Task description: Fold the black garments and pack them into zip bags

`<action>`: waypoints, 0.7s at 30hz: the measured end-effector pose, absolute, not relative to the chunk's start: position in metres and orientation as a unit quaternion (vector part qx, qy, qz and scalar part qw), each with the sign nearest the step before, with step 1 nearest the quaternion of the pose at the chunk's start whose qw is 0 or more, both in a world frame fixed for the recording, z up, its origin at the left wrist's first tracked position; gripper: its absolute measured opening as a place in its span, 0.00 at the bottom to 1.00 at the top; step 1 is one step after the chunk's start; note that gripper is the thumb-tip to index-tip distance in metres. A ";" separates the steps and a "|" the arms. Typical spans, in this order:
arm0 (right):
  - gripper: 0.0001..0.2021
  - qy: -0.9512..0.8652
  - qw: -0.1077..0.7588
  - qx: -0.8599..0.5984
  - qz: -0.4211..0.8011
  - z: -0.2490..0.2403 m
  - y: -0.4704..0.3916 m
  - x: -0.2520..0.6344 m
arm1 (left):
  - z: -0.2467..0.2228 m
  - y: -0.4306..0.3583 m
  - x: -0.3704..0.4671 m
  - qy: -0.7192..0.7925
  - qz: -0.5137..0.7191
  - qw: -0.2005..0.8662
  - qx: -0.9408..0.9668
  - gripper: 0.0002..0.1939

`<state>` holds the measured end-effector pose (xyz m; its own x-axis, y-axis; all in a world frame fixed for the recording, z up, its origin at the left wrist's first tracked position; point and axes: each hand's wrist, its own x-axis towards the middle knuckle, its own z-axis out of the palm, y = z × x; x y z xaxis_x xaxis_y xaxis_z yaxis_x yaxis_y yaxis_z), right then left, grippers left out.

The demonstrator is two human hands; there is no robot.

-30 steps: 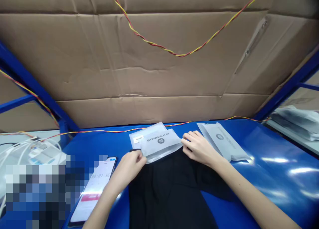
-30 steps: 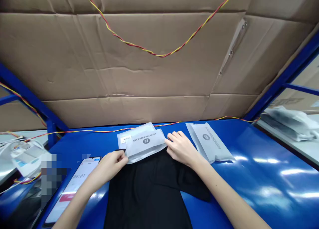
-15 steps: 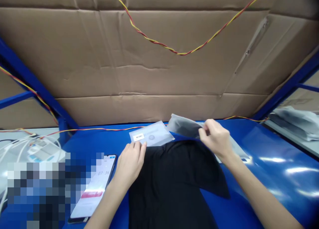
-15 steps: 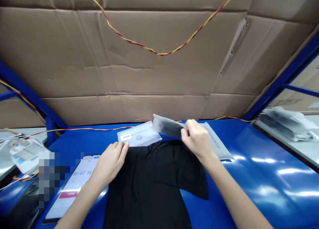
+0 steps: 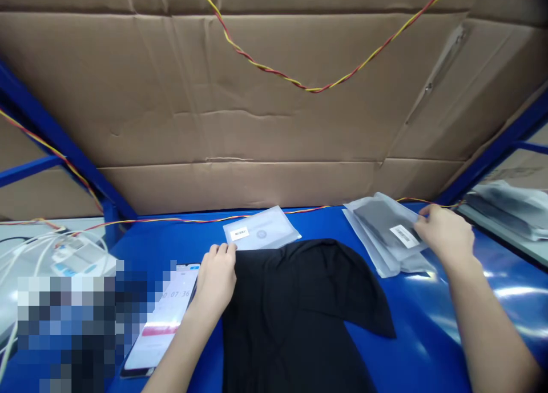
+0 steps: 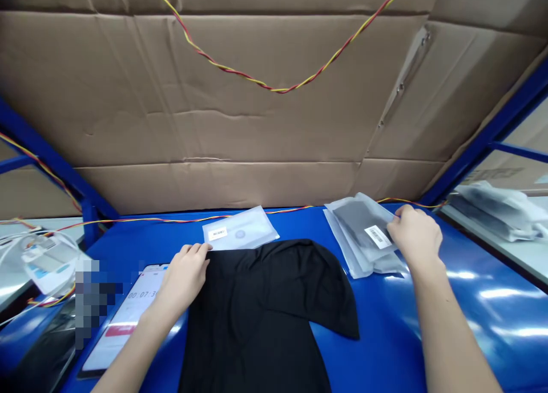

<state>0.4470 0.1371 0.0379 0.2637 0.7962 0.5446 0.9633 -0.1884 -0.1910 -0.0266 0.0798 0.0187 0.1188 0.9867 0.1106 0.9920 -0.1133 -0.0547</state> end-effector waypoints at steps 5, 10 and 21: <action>0.18 -0.608 0.247 -0.730 -0.193 0.038 0.141 0.402 | 0.023 0.081 -0.029 -0.667 -0.023 0.054 -0.743 0.20; 0.12 -0.809 0.187 -0.557 -0.011 0.019 0.141 0.338 | 0.023 0.080 -0.028 -0.673 -0.028 0.057 -0.737 0.18; 0.05 -0.837 0.193 -0.510 0.039 0.036 0.127 0.319 | 0.045 0.074 -0.038 -0.671 -0.182 0.095 -0.712 0.16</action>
